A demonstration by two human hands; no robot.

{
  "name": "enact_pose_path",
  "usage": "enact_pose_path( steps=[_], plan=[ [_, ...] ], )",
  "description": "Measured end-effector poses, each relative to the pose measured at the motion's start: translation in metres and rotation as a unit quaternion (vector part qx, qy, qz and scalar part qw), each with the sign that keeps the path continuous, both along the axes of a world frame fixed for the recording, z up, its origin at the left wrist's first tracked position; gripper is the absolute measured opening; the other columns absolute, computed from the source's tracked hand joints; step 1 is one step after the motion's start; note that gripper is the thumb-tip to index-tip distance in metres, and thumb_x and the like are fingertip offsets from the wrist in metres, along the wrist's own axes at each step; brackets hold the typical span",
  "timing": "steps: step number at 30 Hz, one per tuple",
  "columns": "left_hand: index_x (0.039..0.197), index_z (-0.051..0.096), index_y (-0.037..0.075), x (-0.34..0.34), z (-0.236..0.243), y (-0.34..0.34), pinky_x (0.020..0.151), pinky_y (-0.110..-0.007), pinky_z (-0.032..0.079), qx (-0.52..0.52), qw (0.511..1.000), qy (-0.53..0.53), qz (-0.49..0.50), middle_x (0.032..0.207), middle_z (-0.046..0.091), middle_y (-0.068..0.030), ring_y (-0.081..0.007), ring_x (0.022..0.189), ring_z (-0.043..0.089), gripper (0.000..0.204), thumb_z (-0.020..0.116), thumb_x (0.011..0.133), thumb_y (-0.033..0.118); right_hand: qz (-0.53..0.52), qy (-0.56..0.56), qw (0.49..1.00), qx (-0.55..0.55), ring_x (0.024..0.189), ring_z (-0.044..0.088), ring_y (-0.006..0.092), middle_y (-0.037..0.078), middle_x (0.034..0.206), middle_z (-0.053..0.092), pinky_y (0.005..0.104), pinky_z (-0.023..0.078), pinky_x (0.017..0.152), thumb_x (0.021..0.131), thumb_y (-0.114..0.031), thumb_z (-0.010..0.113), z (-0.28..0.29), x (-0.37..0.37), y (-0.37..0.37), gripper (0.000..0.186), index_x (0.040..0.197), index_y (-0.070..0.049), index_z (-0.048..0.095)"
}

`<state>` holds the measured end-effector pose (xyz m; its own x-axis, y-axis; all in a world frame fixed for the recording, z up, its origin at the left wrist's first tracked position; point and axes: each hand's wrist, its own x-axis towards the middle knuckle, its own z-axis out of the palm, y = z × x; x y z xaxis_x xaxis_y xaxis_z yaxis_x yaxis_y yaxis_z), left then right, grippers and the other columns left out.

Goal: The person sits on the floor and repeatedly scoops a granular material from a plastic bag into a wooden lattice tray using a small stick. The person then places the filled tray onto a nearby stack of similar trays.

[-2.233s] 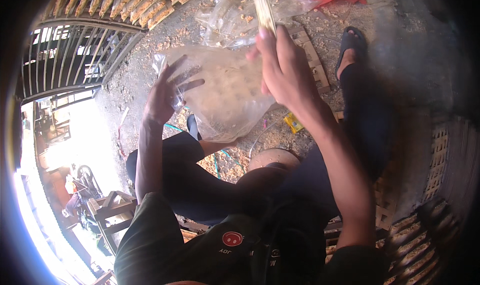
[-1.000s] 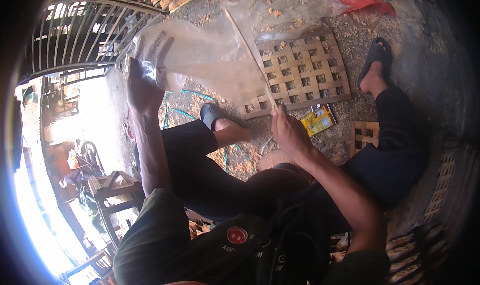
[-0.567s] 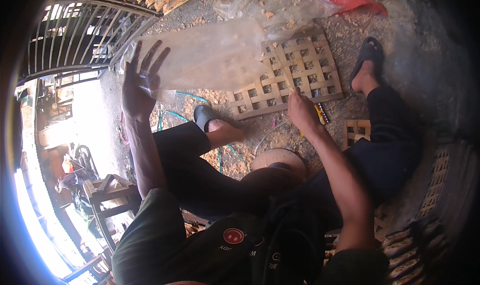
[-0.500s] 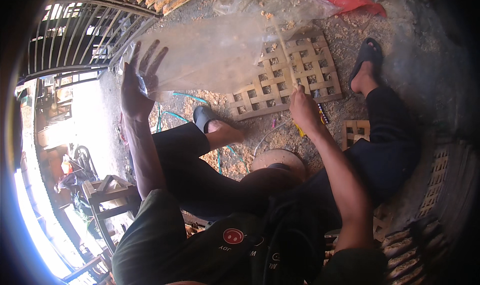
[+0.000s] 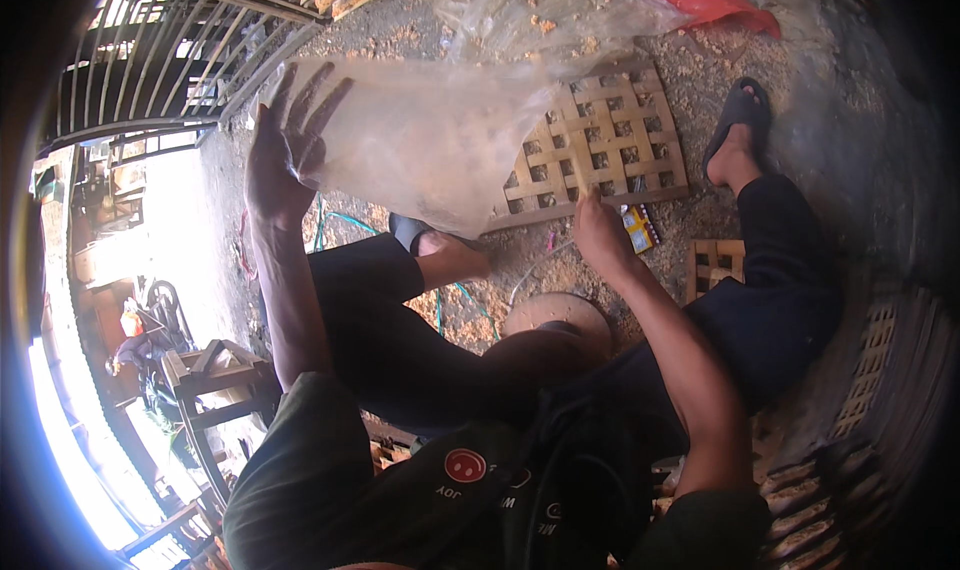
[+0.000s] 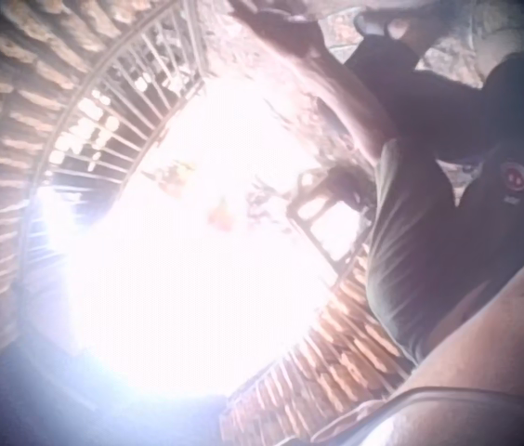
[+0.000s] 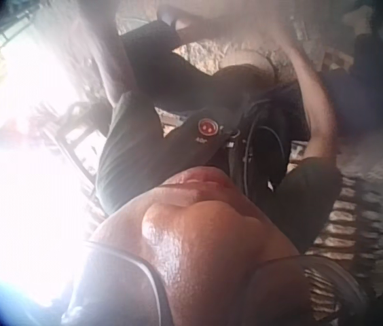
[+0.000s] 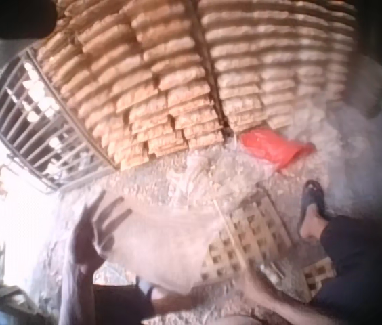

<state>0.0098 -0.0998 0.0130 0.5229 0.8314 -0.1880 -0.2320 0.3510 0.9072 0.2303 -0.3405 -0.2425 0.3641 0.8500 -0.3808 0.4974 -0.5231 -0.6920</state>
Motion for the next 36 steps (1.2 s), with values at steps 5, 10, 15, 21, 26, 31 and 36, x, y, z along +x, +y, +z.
enact_pose_path(
  steps=[5, 10, 15, 21, 26, 31, 36],
  plan=[
    [0.158, 0.025, 0.012, 0.008, 0.002, -0.002, 0.114, -0.051, 0.040, 0.047, 0.998, 0.039, 0.022, 0.160, 0.031, -0.0193, -0.0415, 0.146, 0.033, 0.059, 0.020, 0.110, 0.044, -0.007, 0.075, 0.975, 0.207, 0.050, 0.064, 0.0268, 0.013, 0.061, 0.061, 0.0383, 0.050, 0.038, 0.106, -0.018, 0.043, 0.061, -0.017, 0.018, 0.023, 0.108, 0.005, 0.049],
    [0.159, 0.025, 0.013, 0.025, 0.008, -0.004, 0.113, -0.049, 0.040, 0.040, 0.999, 0.018, 0.007, 0.160, 0.032, -0.0180, -0.0398, 0.145, 0.035, 0.059, 0.016, 0.110, 0.045, 0.123, -0.039, 0.966, 0.225, 0.046, 0.063, 0.0260, 0.015, 0.061, 0.062, 0.0373, 0.048, 0.034, 0.105, -0.014, 0.043, 0.054, -0.037, 0.000, 0.023, 0.107, 0.007, 0.051],
    [0.159, 0.024, 0.014, 0.011, -0.002, 0.003, 0.107, -0.041, 0.043, 0.090, 0.991, 0.102, -0.019, 0.160, 0.032, -0.0174, -0.0371, 0.145, 0.037, 0.062, 0.017, 0.109, 0.049, 0.058, -0.036, 0.996, 0.057, 0.057, 0.067, 0.0399, 0.022, 0.062, 0.062, 0.0467, 0.054, 0.048, 0.105, -0.016, 0.042, 0.027, -0.006, 0.014, 0.029, 0.110, 0.011, 0.050],
    [0.160, 0.019, 0.011, 0.022, -0.021, 0.013, 0.074, -0.025, 0.047, 0.076, 0.995, 0.057, -0.039, 0.159, 0.033, -0.0205, -0.0376, 0.143, 0.041, 0.067, 0.025, 0.108, 0.052, 0.000, 0.092, 0.973, 0.210, 0.062, 0.067, 0.0360, 0.013, 0.064, 0.064, 0.0456, 0.052, 0.057, 0.108, -0.026, 0.039, 0.086, -0.022, 0.025, 0.035, 0.104, 0.007, 0.050],
    [0.159, 0.022, 0.010, 0.033, -0.024, 0.004, 0.076, -0.027, 0.045, 0.062, 0.992, 0.101, -0.034, 0.155, 0.041, -0.0214, -0.0332, 0.138, 0.048, 0.070, 0.037, 0.106, 0.053, -0.086, 0.305, 0.938, 0.140, 0.047, 0.058, 0.0202, 0.009, 0.067, 0.060, 0.0370, 0.048, 0.045, 0.109, -0.029, 0.038, 0.103, -0.018, 0.025, 0.033, 0.107, 0.001, 0.051],
    [0.144, 0.052, 0.005, 0.034, -0.042, -0.006, 0.086, -0.024, 0.047, -0.012, 0.987, 0.152, -0.060, 0.141, 0.057, -0.0085, -0.0187, 0.120, 0.057, 0.048, 0.057, 0.104, 0.031, -0.204, 0.608, 0.766, 0.049, 0.038, 0.042, 0.0078, 0.005, 0.075, 0.055, 0.0260, 0.036, 0.032, 0.109, -0.033, 0.036, 0.126, -0.003, 0.034, 0.033, 0.109, -0.002, 0.049],
    [0.129, 0.062, 0.001, 0.041, -0.045, -0.017, 0.083, -0.027, 0.050, 0.135, 0.941, 0.291, -0.109, 0.118, 0.068, -0.0070, -0.0143, 0.101, 0.063, 0.040, 0.063, 0.101, 0.030, -0.196, 0.515, 0.830, 0.086, 0.040, 0.044, 0.0076, 0.006, 0.078, 0.058, 0.0241, 0.037, 0.032, 0.109, -0.033, 0.036, 0.131, -0.005, 0.031, 0.032, 0.109, -0.003, 0.048]
  ],
)
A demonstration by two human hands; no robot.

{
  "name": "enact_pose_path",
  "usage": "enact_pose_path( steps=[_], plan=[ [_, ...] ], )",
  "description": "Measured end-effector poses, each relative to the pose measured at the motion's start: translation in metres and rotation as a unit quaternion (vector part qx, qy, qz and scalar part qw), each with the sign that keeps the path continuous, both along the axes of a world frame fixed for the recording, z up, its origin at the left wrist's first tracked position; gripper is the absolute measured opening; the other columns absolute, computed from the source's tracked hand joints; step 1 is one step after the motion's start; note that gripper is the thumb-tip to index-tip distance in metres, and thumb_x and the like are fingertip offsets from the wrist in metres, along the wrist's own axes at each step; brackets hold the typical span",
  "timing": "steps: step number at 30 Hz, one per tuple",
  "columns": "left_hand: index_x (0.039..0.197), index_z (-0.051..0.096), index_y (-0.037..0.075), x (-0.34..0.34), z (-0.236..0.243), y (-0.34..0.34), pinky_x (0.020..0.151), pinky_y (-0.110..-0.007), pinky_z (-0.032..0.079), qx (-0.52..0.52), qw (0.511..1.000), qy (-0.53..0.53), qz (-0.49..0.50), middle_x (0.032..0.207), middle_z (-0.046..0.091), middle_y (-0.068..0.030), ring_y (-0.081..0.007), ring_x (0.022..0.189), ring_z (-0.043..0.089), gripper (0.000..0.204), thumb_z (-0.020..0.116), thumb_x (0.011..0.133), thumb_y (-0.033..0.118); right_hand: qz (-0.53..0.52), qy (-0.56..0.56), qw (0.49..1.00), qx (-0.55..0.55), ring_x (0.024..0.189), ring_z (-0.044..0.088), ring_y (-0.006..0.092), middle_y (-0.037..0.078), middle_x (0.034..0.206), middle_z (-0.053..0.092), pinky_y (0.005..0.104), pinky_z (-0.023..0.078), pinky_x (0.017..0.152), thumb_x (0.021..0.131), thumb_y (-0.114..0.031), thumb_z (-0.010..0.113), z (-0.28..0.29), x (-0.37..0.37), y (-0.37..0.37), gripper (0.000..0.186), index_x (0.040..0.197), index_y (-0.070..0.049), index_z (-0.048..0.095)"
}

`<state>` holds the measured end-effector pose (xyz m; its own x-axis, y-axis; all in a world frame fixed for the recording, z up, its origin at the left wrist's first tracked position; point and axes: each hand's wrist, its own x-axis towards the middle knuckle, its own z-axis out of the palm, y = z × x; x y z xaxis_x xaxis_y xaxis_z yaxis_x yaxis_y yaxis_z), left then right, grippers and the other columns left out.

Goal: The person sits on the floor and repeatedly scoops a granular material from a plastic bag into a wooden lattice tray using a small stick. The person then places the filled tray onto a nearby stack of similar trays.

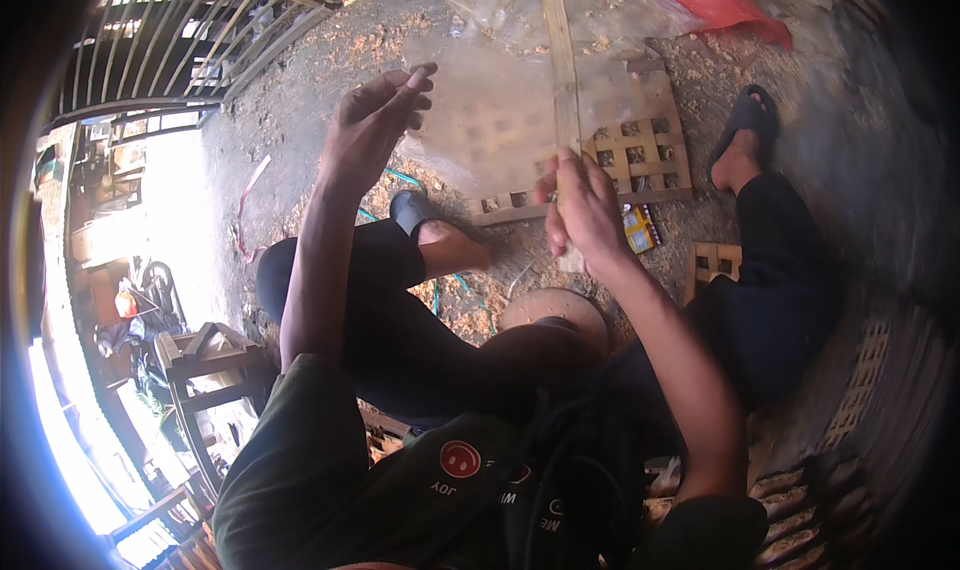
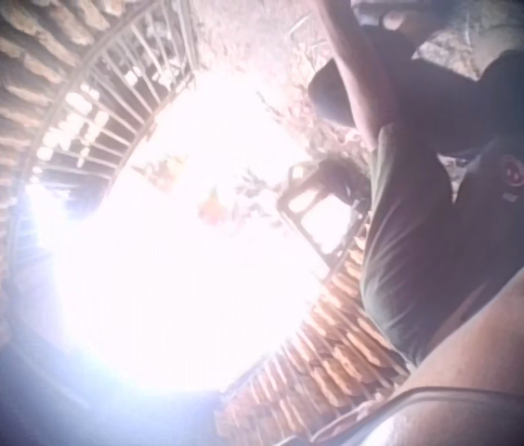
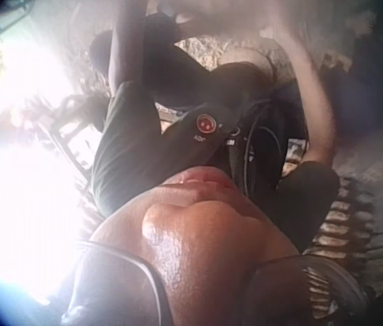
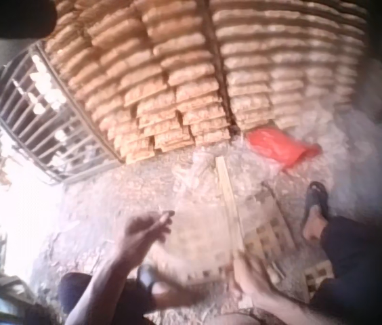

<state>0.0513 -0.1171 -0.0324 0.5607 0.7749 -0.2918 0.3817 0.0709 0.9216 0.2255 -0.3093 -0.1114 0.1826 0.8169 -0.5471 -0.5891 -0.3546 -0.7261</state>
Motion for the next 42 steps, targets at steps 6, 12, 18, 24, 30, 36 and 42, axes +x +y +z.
enact_pose_path(
  steps=[6, 12, 18, 24, 30, 36, 42],
  plan=[
    [0.117, 0.065, -0.001, 0.015, -0.002, -0.020, 0.078, -0.031, 0.057, 0.059, 0.994, -0.005, -0.087, 0.118, 0.071, -0.0127, -0.0184, 0.099, 0.070, 0.031, 0.060, 0.103, 0.026, -0.003, -0.263, 0.949, 0.174, 0.054, 0.056, 0.0074, 0.019, 0.116, 0.059, 0.0219, 0.045, 0.040, 0.096, -0.032, 0.070, -0.005, -0.002, 0.020, 0.055, 0.130, 0.003, 0.045],
    [0.117, 0.064, -0.002, 0.019, 0.020, -0.032, 0.078, -0.031, 0.058, 0.020, 0.992, -0.025, -0.122, 0.111, 0.074, -0.0110, -0.0181, 0.095, 0.071, 0.028, 0.060, 0.103, 0.021, -0.009, -0.169, 0.947, 0.274, 0.058, 0.060, 0.0088, 0.014, 0.104, 0.066, 0.0221, 0.044, 0.040, 0.090, -0.018, 0.077, 0.002, 0.021, 0.050, 0.048, 0.120, 0.001, 0.045],
    [0.124, 0.062, -0.004, 0.009, 0.004, -0.038, 0.088, -0.031, 0.058, 0.006, 0.985, -0.011, -0.171, 0.112, 0.073, -0.0133, -0.0177, 0.097, 0.070, 0.032, 0.063, 0.100, 0.018, -0.091, -0.220, 0.932, 0.273, 0.048, 0.056, 0.0081, 0.011, 0.089, 0.072, 0.0215, 0.042, 0.038, 0.090, -0.015, 0.077, 0.022, 0.037, 0.061, 0.039, 0.109, -0.001, 0.045],
    [0.131, 0.062, -0.004, -0.002, -0.017, -0.029, 0.092, -0.033, 0.057, -0.106, 0.974, -0.024, -0.200, 0.125, 0.068, -0.0170, -0.0211, 0.114, 0.066, 0.038, 0.059, 0.103, 0.022, -0.126, -0.330, 0.920, 0.171, 0.046, 0.056, 0.0108, 0.010, 0.086, 0.071, 0.0243, 0.045, 0.041, 0.094, -0.031, 0.073, 0.026, 0.051, 0.062, 0.041, 0.106, 0.000, 0.049],
    [0.144, 0.045, -0.007, 0.013, -0.013, -0.027, 0.084, -0.039, 0.061, -0.126, 0.979, -0.147, -0.064, 0.145, 0.053, -0.0204, -0.0319, 0.127, 0.059, 0.050, 0.048, 0.108, 0.027, 0.017, -0.504, 0.859, 0.091, 0.059, 0.065, 0.0351, 0.018, 0.071, 0.063, 0.0443, 0.050, 0.053, 0.108, -0.025, 0.039, 0.016, 0.030, 0.019, 0.029, 0.105, 0.000, 0.053],
    [0.147, 0.042, -0.005, 0.014, -0.021, -0.017, 0.075, -0.036, 0.062, -0.129, 0.975, -0.179, -0.024, 0.148, 0.050, -0.0187, -0.0329, 0.132, 0.055, 0.051, 0.046, 0.108, 0.028, 0.071, -0.565, 0.807, 0.156, 0.062, 0.065, 0.0361, 0.018, 0.071, 0.062, 0.0452, 0.050, 0.053, 0.106, -0.020, 0.045, -0.026, -0.010, -0.019, 0.021, 0.098, -0.002, 0.051],
    [0.146, 0.042, -0.007, 0.000, -0.002, -0.018, 0.074, -0.036, 0.061, -0.035, 0.997, -0.072, 0.003, 0.145, 0.053, -0.0216, -0.0363, 0.125, 0.061, 0.054, 0.042, 0.108, 0.032, -0.044, -0.538, 0.830, -0.142, 0.082, 0.068, 0.0406, 0.017, 0.086, 0.069, 0.0464, 0.052, 0.075, 0.106, -0.023, 0.038, -0.105, 0.068, -0.017, 0.030, 0.114, -0.001, 0.058]
  ],
)
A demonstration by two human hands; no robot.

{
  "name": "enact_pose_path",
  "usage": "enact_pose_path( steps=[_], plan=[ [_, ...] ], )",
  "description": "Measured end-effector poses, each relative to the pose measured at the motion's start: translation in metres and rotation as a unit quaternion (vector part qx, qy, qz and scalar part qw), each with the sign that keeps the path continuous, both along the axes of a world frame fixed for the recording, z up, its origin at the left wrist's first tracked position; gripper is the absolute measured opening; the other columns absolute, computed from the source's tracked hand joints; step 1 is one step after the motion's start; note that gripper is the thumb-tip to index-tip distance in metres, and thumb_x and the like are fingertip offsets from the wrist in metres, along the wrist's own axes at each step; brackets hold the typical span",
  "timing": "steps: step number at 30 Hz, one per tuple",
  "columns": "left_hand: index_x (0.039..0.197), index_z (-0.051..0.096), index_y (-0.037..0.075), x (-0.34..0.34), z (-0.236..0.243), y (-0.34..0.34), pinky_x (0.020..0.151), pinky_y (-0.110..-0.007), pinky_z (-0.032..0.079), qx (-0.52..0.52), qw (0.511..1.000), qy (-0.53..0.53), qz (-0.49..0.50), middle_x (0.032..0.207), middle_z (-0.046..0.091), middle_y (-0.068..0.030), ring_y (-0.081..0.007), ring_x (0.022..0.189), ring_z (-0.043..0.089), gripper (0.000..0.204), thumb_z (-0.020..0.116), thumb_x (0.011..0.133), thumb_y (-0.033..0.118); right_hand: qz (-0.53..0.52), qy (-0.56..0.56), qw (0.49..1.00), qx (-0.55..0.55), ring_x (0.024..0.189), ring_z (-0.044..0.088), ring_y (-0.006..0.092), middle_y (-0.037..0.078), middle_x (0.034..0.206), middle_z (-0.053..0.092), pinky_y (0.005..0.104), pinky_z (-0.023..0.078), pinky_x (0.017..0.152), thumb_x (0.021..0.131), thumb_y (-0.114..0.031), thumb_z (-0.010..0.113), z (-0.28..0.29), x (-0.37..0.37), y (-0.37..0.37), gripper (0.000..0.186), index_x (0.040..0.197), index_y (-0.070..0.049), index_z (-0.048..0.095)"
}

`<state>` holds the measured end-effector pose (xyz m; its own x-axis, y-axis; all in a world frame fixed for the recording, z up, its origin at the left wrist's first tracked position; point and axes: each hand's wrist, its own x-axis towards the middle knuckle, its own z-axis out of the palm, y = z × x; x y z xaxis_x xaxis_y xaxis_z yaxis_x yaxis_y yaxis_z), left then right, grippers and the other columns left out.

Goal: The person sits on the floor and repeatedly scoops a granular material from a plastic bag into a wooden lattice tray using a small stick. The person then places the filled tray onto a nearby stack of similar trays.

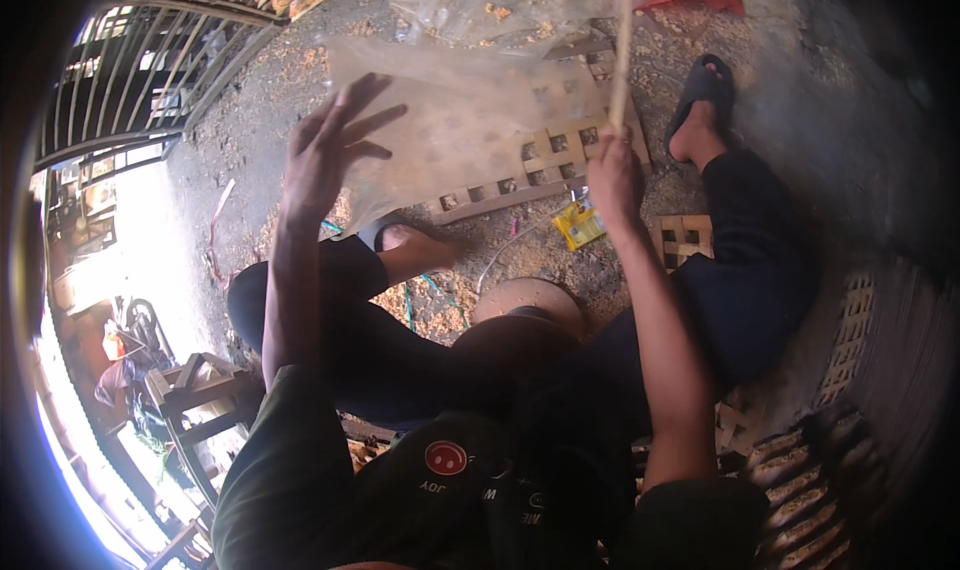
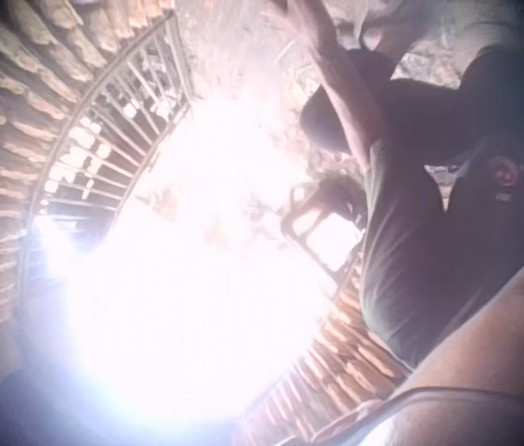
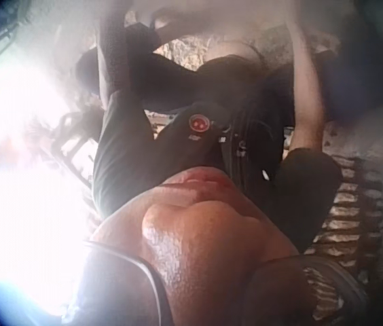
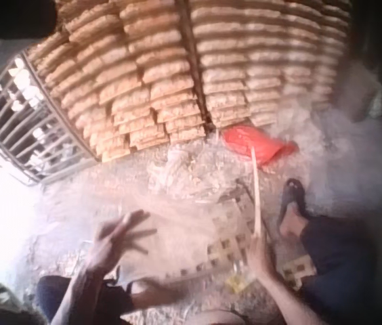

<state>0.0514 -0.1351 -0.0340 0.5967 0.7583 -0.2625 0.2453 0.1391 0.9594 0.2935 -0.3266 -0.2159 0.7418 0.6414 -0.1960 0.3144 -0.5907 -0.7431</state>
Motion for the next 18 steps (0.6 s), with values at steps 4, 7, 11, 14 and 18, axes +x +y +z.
enact_pose_path(
  steps=[4, 7, 11, 14, 18],
  plan=[
    [0.142, 0.044, -0.011, -0.006, 0.009, 0.012, 0.082, -0.047, 0.062, 0.016, 0.999, -0.047, -0.004, 0.145, 0.050, -0.0263, -0.0429, 0.124, 0.059, 0.053, 0.038, 0.109, 0.030, 0.031, -0.032, 0.961, -0.272, 0.092, 0.067, 0.0484, 0.033, 0.112, 0.063, 0.0546, 0.054, 0.081, 0.102, -0.029, 0.045, -0.084, 0.039, -0.069, 0.036, 0.113, 0.005, 0.050],
    [0.147, 0.034, -0.009, -0.019, 0.034, 0.011, 0.080, -0.052, 0.062, -0.006, 0.997, -0.079, 0.010, 0.144, 0.049, -0.0288, -0.0446, 0.125, 0.057, 0.058, 0.038, 0.109, 0.035, -0.008, 0.101, 0.933, -0.346, 0.111, 0.059, 0.0530, 0.038, 0.134, 0.049, 0.0583, 0.050, 0.093, 0.100, -0.036, 0.051, -0.108, 0.020, -0.087, 0.052, 0.123, 0.009, 0.045],
    [0.151, 0.035, 0.002, -0.018, 0.051, 0.011, 0.074, -0.051, 0.064, -0.039, 0.990, -0.135, 0.021, 0.143, 0.050, -0.0307, -0.0467, 0.119, 0.061, 0.054, 0.036, 0.109, 0.036, 0.109, 0.012, 0.947, -0.302, 0.131, 0.046, 0.0511, 0.041, 0.147, 0.033, 0.0528, 0.040, 0.110, 0.101, -0.041, 0.051, -0.110, 0.008, -0.073, 0.070, 0.140, 0.014, 0.033],
    [0.150, 0.040, 0.005, -0.034, 0.063, 0.004, 0.072, -0.053, 0.064, -0.035, 0.988, -0.145, 0.043, 0.142, 0.050, -0.0321, -0.0477, 0.112, 0.064, 0.050, 0.037, 0.110, 0.034, 0.130, 0.000, 0.991, -0.045, 0.147, 0.028, 0.0432, 0.033, 0.158, 0.024, 0.0450, 0.020, 0.124, 0.105, -0.038, 0.045, 0.001, -0.053, 0.021, 0.069, 0.153, 0.008, 0.024],
    [0.144, 0.043, -0.001, -0.040, 0.071, 0.004, 0.072, -0.053, 0.065, -0.022, 0.988, -0.148, 0.050, 0.138, 0.055, -0.0285, -0.0457, 0.099, 0.070, 0.049, 0.036, 0.110, 0.033, 0.305, -0.079, 0.836, 0.449, 0.146, 0.034, 0.0380, 0.021, 0.161, 0.028, 0.0461, 0.027, 0.122, 0.102, -0.030, 0.050, 0.125, -0.104, 0.093, 0.062, 0.155, -0.005, 0.030]
  ],
)
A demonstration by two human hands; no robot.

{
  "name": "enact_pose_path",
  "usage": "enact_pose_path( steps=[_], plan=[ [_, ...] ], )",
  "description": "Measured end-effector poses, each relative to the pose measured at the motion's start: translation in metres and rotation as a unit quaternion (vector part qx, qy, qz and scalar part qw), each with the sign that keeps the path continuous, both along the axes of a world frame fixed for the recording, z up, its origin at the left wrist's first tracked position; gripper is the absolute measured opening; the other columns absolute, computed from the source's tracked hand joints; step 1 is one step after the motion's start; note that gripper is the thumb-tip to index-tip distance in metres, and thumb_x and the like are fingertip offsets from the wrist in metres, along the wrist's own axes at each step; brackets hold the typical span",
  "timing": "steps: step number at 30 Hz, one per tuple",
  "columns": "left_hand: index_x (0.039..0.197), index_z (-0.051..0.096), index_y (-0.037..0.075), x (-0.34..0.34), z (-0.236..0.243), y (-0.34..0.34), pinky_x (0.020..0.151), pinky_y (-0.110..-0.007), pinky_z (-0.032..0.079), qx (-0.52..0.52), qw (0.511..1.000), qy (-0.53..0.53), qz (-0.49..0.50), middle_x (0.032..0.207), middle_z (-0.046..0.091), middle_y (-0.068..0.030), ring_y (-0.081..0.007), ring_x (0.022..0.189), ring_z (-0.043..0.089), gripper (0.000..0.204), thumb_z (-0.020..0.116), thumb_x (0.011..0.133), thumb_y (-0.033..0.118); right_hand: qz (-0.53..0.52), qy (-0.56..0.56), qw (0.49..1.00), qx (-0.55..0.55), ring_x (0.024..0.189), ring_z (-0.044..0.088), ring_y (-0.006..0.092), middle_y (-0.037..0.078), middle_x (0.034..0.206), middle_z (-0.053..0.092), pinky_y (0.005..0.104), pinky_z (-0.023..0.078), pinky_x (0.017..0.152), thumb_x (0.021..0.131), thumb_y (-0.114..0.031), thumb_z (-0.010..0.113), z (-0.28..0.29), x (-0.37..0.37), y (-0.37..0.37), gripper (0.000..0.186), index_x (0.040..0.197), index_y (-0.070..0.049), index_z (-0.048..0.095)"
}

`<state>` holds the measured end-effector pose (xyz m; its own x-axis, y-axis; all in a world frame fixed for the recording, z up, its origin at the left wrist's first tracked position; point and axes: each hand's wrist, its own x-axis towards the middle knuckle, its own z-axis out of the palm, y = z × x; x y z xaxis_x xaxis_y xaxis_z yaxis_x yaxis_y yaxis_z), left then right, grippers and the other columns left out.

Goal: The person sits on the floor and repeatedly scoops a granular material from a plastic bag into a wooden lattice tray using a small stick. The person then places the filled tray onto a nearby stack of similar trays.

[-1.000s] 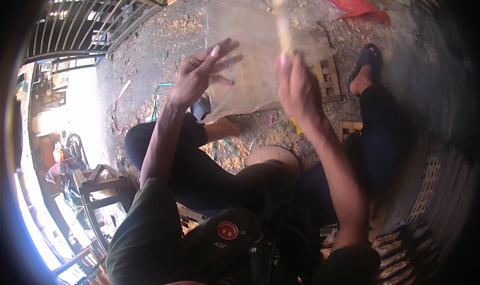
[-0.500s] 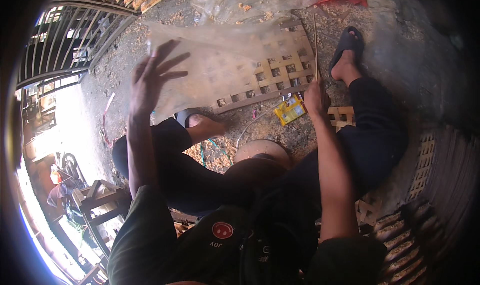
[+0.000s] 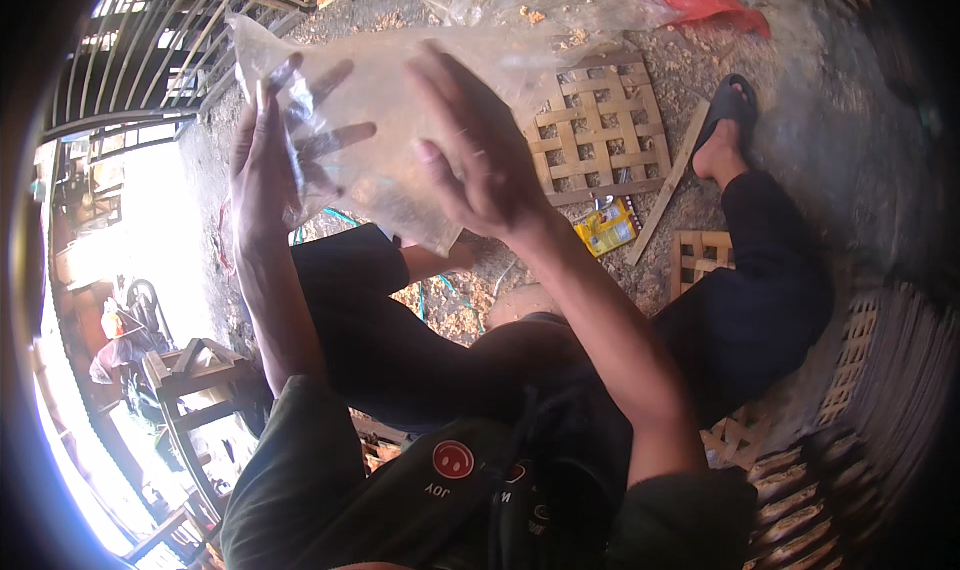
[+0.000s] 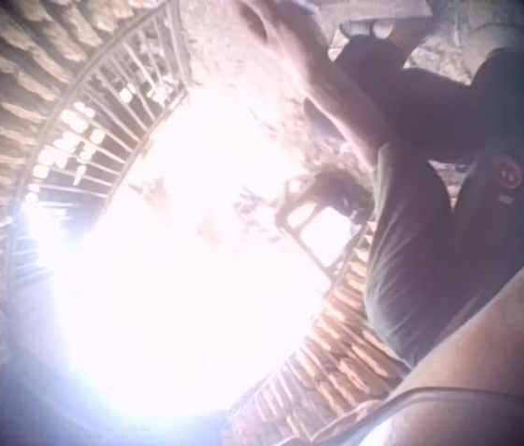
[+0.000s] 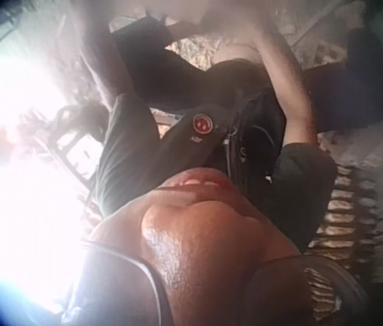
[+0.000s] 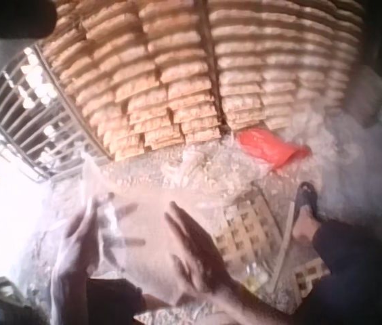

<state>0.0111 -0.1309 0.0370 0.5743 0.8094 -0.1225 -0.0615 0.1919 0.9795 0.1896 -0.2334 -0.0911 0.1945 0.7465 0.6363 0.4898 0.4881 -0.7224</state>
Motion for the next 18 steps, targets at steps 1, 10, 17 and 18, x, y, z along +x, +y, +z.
enact_pose_path(
  steps=[1, 10, 17, 18],
  plan=[
    [0.142, 0.044, -0.002, 0.000, 0.002, 0.001, 0.073, -0.052, 0.066, 0.017, 1.000, 0.003, 0.018, 0.137, 0.057, -0.0274, -0.0450, 0.097, 0.071, 0.048, 0.036, 0.110, 0.033, 0.001, -0.076, 0.995, -0.059, 0.146, 0.035, 0.0379, 0.018, 0.161, 0.031, 0.0466, 0.028, 0.121, 0.104, -0.032, 0.048, -0.013, -0.001, 0.007, 0.059, 0.155, -0.009, 0.032],
    [0.138, 0.047, -0.007, -0.025, -0.008, 0.014, 0.082, -0.047, 0.064, 0.095, 0.988, 0.076, 0.092, 0.135, 0.059, -0.0250, -0.0322, 0.107, 0.069, 0.050, 0.036, 0.110, 0.033, 0.070, -0.112, 0.833, -0.537, 0.131, 0.052, 0.0378, 0.027, 0.140, 0.053, 0.0492, 0.041, 0.110, 0.107, -0.031, 0.042, -0.139, 0.038, -0.088, 0.045, 0.132, 0.004, 0.053],
    [0.145, 0.044, -0.001, -0.014, -0.004, -0.002, 0.085, -0.048, 0.062, 0.082, 0.988, 0.094, 0.096, 0.139, 0.057, -0.0218, -0.0351, 0.108, 0.069, 0.052, 0.040, 0.109, 0.036, 0.047, 0.372, 0.723, -0.581, 0.108, 0.064, 0.0359, 0.022, 0.122, 0.063, 0.0491, 0.053, 0.087, 0.094, -0.064, 0.052, -0.098, -0.025, -0.076, 0.076, 0.129, 0.003, 0.050],
    [0.145, 0.044, 0.000, -0.010, -0.003, -0.002, 0.085, -0.048, 0.062, 0.109, 0.982, 0.105, 0.115, 0.139, 0.057, -0.0216, -0.0353, 0.108, 0.069, 0.052, 0.040, 0.109, 0.036, 0.033, 0.470, 0.627, -0.621, 0.104, 0.065, 0.0366, 0.021, 0.121, 0.063, 0.0501, 0.053, 0.086, 0.090, -0.074, 0.052, -0.116, -0.031, -0.088, 0.087, 0.134, 0.002, 0.048]
  ],
)
